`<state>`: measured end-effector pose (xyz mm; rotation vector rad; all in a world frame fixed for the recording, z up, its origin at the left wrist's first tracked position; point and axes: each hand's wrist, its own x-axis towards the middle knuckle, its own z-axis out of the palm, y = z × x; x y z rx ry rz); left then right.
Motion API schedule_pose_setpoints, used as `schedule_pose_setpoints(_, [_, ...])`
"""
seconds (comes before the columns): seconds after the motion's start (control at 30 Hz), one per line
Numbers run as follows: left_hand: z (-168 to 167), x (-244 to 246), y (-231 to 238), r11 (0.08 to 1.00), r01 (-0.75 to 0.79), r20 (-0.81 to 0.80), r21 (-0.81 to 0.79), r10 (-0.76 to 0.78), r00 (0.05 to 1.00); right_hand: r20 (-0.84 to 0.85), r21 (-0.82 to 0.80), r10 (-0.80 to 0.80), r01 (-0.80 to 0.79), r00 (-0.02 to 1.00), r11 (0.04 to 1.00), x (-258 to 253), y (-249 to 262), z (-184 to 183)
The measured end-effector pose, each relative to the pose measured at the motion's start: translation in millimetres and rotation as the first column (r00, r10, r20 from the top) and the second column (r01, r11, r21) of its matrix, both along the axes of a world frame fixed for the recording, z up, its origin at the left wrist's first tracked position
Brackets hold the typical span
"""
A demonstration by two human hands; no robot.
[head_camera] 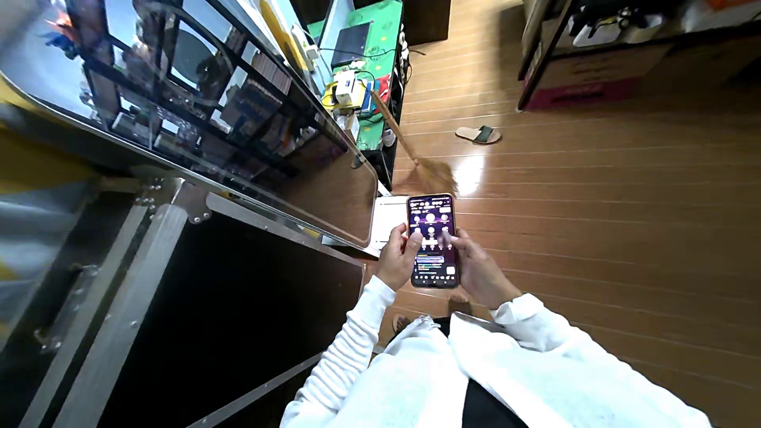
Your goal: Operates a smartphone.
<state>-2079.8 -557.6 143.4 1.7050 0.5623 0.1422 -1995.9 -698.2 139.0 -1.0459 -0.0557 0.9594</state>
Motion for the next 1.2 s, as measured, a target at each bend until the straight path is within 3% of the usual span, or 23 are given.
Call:
schedule_pose_setpoints(0.13, [1.7,-1.1,-3.4,1.000,-0.007,0.007,-0.007,0.007,1.000,-0.007,0.002,0.008,-0.008,1.000,1.000,-1.0,-1.5,-0.1])
schedule_pose_setpoints(0.3, [4.8,5.7,3.6,0.981,-0.147,0.063,0.128,0.140,0.988,0.078,-0.007,0.061,-0.061,0.995,0.998,-4.0,-3.8,-3.1])
schedule_pose_setpoints(0.4, [10.1,10.0,10.7,0.976,-0.140,0.093,0.168,0.126,0.988,0.138,-0.011,0.104,-0.103,0.985,0.995,-6.5,-5.4,-10.4])
schedule_pose_setpoints(0.87, [10.4,6.4,10.0,0.994,-0.087,0.005,0.069,0.087,0.996,0.087,-0.027,0.075,-0.073,0.993,0.997,-6.1,-10.3,-7.0])
schedule_pose_setpoints(1.2, [18.3,32.6,20.0,0.935,-0.220,-0.037,0.278,0.239,0.970,0.246,-0.061,0.155,-0.144,0.957,0.988,-11.5,-3.8,-13.2])
